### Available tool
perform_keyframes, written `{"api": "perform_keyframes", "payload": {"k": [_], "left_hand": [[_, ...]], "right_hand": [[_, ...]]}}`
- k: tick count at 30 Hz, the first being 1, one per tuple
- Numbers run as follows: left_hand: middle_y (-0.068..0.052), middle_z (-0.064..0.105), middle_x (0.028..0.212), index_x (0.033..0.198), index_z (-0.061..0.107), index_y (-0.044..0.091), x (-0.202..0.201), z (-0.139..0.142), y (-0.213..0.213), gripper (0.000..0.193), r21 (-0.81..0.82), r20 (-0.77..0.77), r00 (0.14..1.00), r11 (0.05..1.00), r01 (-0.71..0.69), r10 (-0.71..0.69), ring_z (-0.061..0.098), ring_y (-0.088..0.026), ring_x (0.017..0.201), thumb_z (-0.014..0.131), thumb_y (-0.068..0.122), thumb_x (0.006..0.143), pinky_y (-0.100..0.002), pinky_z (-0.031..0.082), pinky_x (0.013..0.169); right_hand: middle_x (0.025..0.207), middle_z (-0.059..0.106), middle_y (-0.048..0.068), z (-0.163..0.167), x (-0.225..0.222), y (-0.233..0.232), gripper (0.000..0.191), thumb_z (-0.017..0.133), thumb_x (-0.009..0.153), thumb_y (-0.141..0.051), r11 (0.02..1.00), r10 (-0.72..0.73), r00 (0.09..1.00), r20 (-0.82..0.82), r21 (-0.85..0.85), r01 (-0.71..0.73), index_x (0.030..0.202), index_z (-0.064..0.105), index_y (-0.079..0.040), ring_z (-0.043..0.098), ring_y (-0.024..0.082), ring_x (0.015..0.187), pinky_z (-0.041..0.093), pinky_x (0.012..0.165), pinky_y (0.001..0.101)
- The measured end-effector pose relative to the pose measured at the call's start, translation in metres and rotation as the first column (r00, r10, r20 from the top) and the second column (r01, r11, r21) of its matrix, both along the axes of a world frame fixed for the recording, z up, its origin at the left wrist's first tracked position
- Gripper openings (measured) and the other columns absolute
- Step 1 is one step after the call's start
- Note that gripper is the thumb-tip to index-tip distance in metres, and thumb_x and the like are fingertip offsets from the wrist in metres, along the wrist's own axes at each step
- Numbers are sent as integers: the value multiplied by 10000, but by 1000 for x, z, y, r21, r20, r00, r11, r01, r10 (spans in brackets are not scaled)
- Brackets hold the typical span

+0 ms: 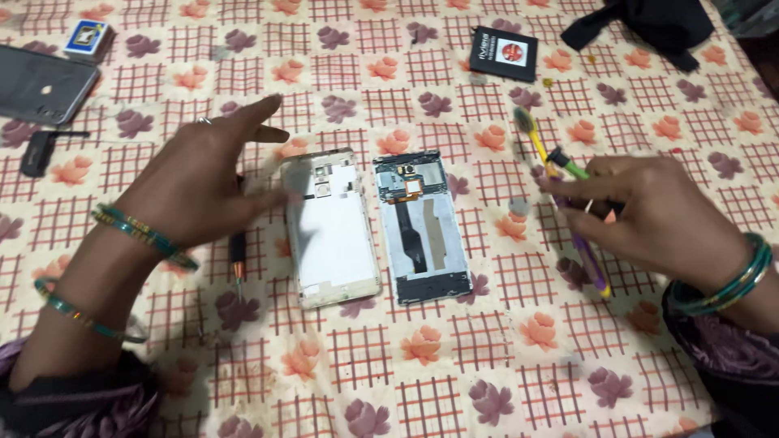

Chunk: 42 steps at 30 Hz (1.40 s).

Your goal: The person works on a disassembled smartphone lying on a patterned tablecloth. They pry at the phone's frame with a small screwdriver-like tool, manipulate a flex cable and connector inside the phone body with their fingers, and use a screwdriver on the phone's edge, steadying the device with their other hand.

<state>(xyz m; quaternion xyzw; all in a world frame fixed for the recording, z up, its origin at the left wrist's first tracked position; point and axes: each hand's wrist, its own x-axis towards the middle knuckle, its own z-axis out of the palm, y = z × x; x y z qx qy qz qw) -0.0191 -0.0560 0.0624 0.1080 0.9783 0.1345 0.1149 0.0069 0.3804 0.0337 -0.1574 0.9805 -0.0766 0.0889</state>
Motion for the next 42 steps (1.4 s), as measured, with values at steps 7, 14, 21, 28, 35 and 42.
{"api": "perform_keyframes", "payload": {"k": [7,14,21,28,35,42], "left_hand": [[-172,761,920,1036,807,50,-2,-49,9,172,207,-450,893,973,97,7,732,-316,798,778,81,869,-405,579,757],[-173,720,857,891,791,27,-1,-68,20,61,204,-584,812,968,146,0,677,-357,840,752,7,850,-441,546,743],[-100,751,900,1073,701,3,-11,-60,12,139,476,-302,944,879,31,131,752,-198,828,675,49,944,-316,583,728],[-39,736,894,1168,728,24,-8,-40,12,380,634,-26,997,773,-39,71,674,-128,736,852,110,820,-297,564,623],[-87,787,989,1094,754,41,12,28,18,169,669,-250,965,734,117,74,774,-133,880,778,86,932,-310,613,765],[-186,703,939,1040,647,-46,82,64,61,133,-16,-766,596,934,358,-241,701,-311,797,702,-36,919,-377,561,617]], "right_hand": [[770,687,85,-2,20,-15,376,805,782,-214,994,48,999,5,-94,-47,1153,788,-157,663,205,580,561,570,369],[739,732,117,-17,19,-15,351,835,766,-232,983,165,981,-101,-65,-172,1107,811,-151,679,250,604,568,592,380],[826,776,82,-8,16,-18,356,841,812,-296,995,2,998,-64,-99,-8,1123,789,-130,724,197,555,588,513,329],[835,774,77,-13,11,-15,268,818,810,-244,985,49,974,-223,-150,-84,1032,800,-95,715,178,565,569,497,299],[807,759,70,-12,6,-19,233,812,820,-190,969,29,961,-275,-227,-94,1027,803,-85,675,166,532,542,483,297],[778,726,72,-12,8,-25,249,823,829,-179,958,28,949,-315,-261,-115,1059,804,-87,679,156,558,547,506,281]]}}
